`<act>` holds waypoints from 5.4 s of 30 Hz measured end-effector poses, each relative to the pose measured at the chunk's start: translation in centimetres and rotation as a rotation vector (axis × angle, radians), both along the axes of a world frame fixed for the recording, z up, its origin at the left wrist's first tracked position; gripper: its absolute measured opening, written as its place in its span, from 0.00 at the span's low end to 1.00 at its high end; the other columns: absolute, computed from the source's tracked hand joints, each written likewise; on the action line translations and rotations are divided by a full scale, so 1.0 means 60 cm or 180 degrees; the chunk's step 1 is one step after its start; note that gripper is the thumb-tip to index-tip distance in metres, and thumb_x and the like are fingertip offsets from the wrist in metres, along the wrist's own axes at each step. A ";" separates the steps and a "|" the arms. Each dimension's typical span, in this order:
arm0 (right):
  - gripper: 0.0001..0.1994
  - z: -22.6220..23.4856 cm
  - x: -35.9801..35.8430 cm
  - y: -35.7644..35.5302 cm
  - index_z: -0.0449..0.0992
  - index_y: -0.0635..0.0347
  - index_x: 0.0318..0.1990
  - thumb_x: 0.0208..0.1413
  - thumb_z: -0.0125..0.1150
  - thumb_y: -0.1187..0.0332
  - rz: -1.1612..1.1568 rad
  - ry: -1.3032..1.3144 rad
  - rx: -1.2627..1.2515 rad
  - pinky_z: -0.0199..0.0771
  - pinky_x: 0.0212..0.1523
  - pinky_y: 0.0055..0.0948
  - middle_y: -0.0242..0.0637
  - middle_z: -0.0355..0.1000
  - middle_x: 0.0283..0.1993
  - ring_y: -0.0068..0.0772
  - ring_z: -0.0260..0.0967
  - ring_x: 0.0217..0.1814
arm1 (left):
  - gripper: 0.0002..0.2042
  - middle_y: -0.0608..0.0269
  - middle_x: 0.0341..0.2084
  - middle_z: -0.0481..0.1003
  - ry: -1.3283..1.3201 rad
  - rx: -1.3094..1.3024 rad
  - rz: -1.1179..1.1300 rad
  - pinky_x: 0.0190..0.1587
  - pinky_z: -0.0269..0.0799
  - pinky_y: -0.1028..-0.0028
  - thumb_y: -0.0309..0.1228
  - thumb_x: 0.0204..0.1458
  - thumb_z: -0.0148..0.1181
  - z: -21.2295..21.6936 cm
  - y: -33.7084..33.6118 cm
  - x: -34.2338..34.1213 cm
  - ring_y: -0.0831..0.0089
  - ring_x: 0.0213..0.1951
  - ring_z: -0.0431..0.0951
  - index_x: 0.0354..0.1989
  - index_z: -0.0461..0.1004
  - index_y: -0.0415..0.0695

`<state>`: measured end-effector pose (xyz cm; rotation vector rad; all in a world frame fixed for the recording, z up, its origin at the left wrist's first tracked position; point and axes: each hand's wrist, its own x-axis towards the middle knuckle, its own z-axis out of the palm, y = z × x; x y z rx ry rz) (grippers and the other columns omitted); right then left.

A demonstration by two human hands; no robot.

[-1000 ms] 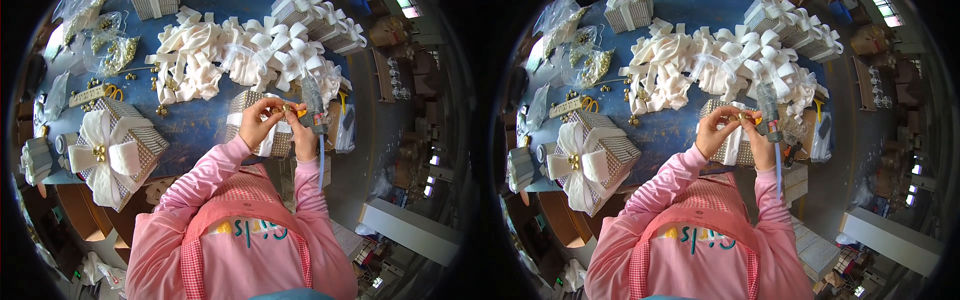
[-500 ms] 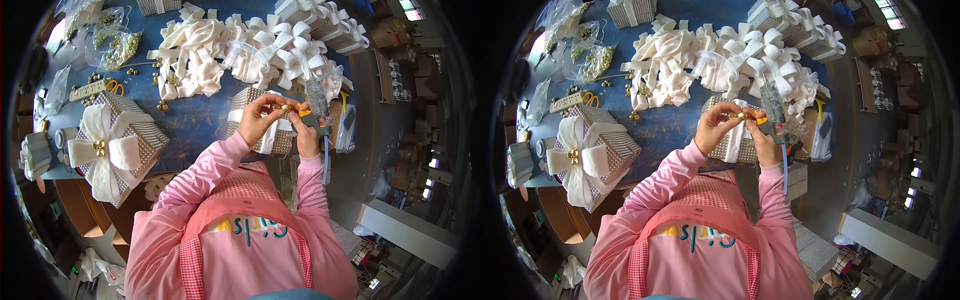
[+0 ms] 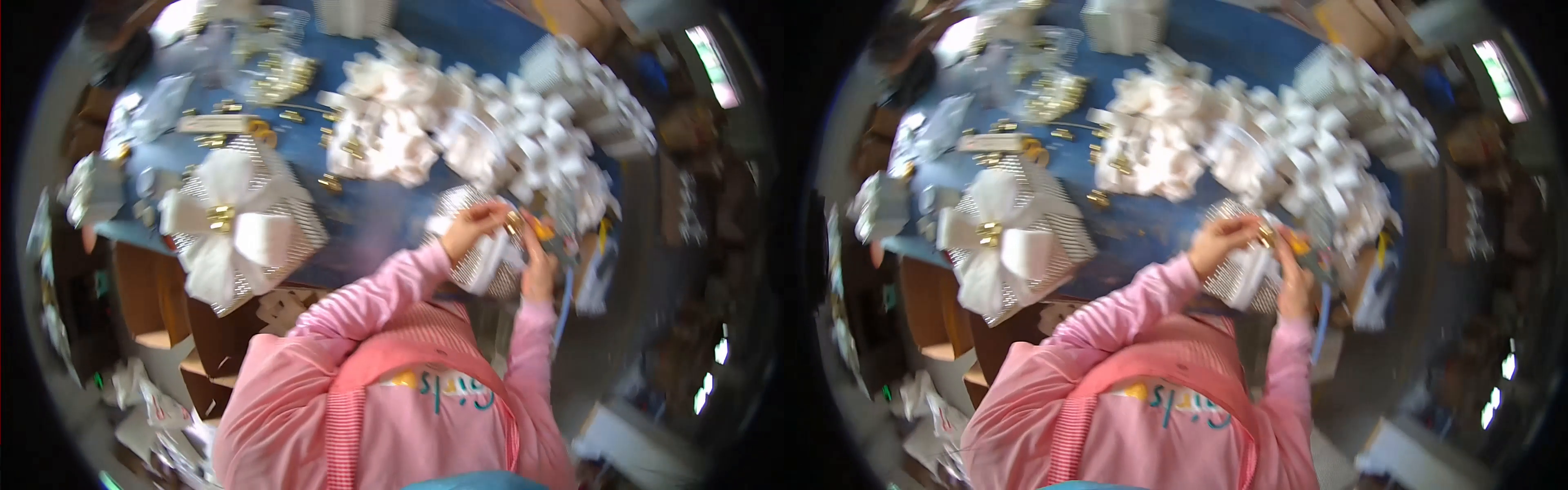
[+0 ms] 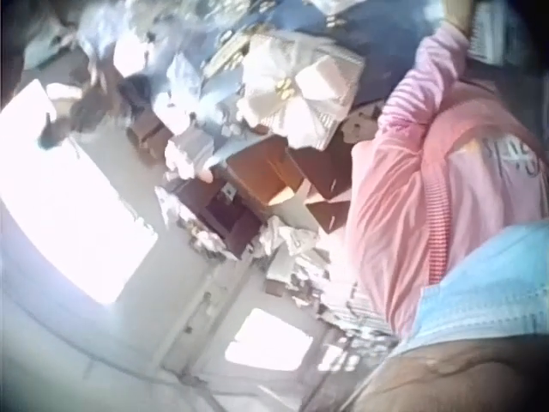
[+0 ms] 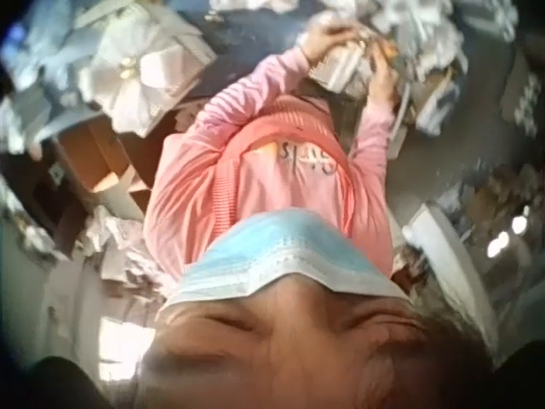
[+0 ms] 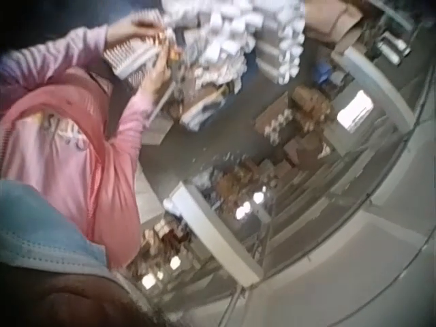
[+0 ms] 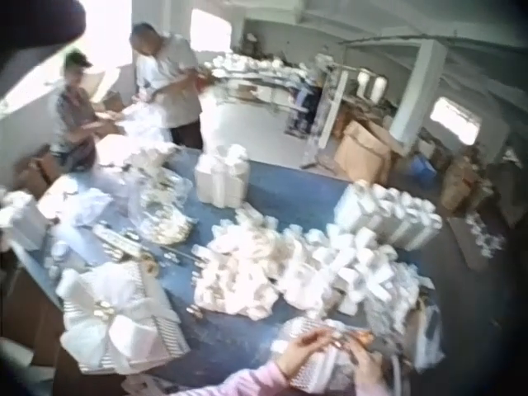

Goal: Apply glue and attach decorative foam bows and gold ornaments to gift boxes using a hot glue gun.

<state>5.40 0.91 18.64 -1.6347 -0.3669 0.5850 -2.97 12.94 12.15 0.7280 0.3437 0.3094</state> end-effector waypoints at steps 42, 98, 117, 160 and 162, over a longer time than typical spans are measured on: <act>0.16 -0.249 0.113 -0.180 0.72 0.67 0.38 0.54 0.54 0.60 -0.0485 -0.2334 -0.2661 0.65 0.39 0.34 0.45 0.71 0.35 0.41 0.67 0.36 | 0.15 0.65 0.37 0.74 -0.0098 -0.1498 0.1899 0.39 0.74 0.73 0.29 0.51 0.56 -0.158 0.426 0.028 0.72 0.39 0.76 0.48 0.67 0.49; 0.14 -0.233 0.069 -0.125 0.73 0.67 0.33 0.54 0.53 0.61 -0.1196 -0.2537 -0.2142 0.66 0.31 0.36 0.47 0.73 0.31 0.42 0.69 0.31 | 0.20 0.68 0.40 0.70 -0.0822 -0.1439 0.0990 0.19 0.60 0.85 0.37 0.56 0.46 -0.038 0.342 -0.022 0.79 0.28 0.71 0.57 0.57 0.51; 0.18 -0.233 0.071 -0.105 0.73 0.64 0.34 0.51 0.57 0.54 -0.1609 -0.2639 -0.2789 0.67 0.29 0.35 0.46 0.72 0.34 0.43 0.69 0.32 | 0.15 0.55 0.24 0.75 0.2116 0.1127 0.1963 0.20 0.69 0.75 0.32 0.46 0.58 -0.136 0.301 -0.044 0.73 0.20 0.76 0.38 0.62 0.41; 0.14 -0.216 0.080 -0.220 0.70 0.57 0.40 0.57 0.50 0.56 -0.1093 -0.0181 -0.0775 0.60 0.30 0.18 0.30 0.72 0.40 0.18 0.63 0.34 | 0.12 0.59 0.38 0.72 0.1494 -0.1325 0.0949 0.36 0.71 0.66 0.36 0.52 0.54 -0.283 0.110 -0.216 0.60 0.39 0.73 0.43 0.65 0.48; 0.14 -0.226 0.092 -0.255 0.70 0.57 0.40 0.57 0.49 0.56 -0.1162 0.0011 -0.0799 0.59 0.27 0.16 0.30 0.72 0.41 0.15 0.62 0.33 | 0.12 0.60 0.36 0.73 0.1882 -0.0879 0.1089 0.33 0.74 0.71 0.33 0.53 0.51 -0.294 0.109 -0.214 0.64 0.38 0.75 0.45 0.64 0.47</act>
